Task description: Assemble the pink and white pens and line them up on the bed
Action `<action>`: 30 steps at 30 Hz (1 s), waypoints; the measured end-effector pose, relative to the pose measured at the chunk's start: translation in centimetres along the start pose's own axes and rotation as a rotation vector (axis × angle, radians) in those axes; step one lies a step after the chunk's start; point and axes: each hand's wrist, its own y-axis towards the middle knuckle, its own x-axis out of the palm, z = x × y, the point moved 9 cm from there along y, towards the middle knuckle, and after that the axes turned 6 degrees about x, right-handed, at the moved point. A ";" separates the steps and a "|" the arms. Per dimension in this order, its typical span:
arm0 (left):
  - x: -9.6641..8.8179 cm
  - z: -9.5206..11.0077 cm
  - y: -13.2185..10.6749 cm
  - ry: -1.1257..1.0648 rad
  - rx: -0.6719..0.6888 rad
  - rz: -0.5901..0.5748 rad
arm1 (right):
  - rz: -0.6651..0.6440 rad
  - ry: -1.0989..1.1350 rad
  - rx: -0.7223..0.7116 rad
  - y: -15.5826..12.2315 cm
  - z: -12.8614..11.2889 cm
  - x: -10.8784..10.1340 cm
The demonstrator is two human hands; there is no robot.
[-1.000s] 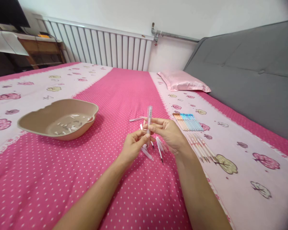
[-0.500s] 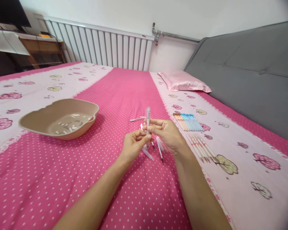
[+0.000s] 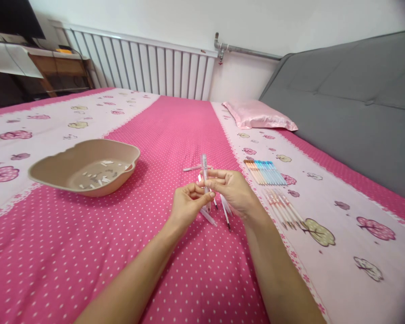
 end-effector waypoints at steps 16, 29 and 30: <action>-0.5 0.1 0.2 0.113 0.026 0.050 | 0.013 0.020 -0.090 0.1 -0.7 0.2; 0.1 0.7 -0.1 0.227 0.083 -0.010 | -0.021 -0.054 -0.072 -0.3 -0.9 0.7; 0.2 0.7 -0.1 0.221 0.084 -0.016 | -0.029 -0.049 -0.074 -0.3 -0.9 0.8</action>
